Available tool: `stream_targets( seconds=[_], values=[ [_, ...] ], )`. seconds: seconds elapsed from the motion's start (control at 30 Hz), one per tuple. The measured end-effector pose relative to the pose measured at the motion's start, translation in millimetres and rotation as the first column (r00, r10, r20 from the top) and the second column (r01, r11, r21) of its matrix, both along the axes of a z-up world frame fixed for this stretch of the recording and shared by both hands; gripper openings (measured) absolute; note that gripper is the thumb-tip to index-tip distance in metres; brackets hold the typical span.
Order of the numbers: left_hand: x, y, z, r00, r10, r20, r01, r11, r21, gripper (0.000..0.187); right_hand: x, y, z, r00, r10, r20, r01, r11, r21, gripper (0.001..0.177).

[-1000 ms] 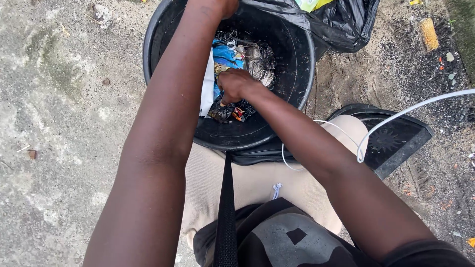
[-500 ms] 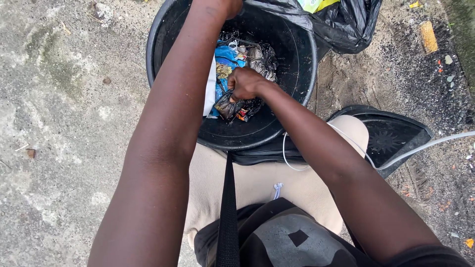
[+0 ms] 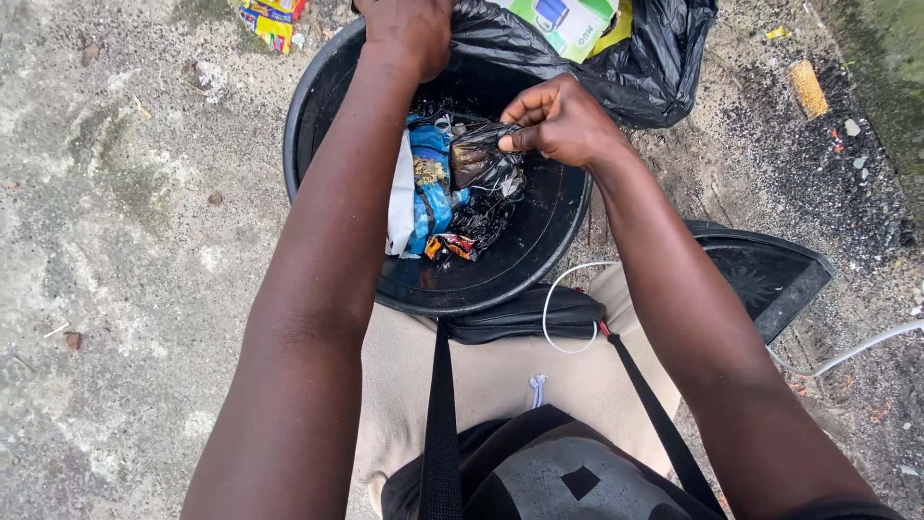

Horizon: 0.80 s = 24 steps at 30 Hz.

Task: Sort trash from one bin into a trash bag.

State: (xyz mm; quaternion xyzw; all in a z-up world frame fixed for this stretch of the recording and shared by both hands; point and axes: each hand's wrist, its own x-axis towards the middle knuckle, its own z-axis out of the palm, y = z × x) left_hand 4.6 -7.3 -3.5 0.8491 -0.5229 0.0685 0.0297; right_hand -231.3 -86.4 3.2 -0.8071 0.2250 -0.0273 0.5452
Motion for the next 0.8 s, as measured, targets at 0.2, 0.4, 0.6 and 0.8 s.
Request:
stream_targets(
  seconds=[0.2,0.4,0.6,0.8],
  values=[
    [9,3,-7,0.996,0.011,-0.089,-0.018,0.997,-0.07,0.051,-21,-27,28,0.949,-0.202,0.24,0.209,0.978,-0.002,0.021],
    [0,5,12,0.984,0.078,-0.16,-0.063,0.993,0.098,0.054,-24,-75,34,0.864,-0.338,0.373,0.33,0.94,0.088,0.012],
    [-1,3,12,0.985,0.067,-0.161,-0.048,0.992,0.116,0.046,-22,-123,21,0.785,-0.531,0.32,0.475,0.847,0.24,0.014],
    [-5,2,16,0.982,0.066,-0.177,-0.044,0.991,0.125,0.049,-9,-157,-8,0.727,-0.66,0.188,0.626,0.75,0.214,0.013]
  ],
)
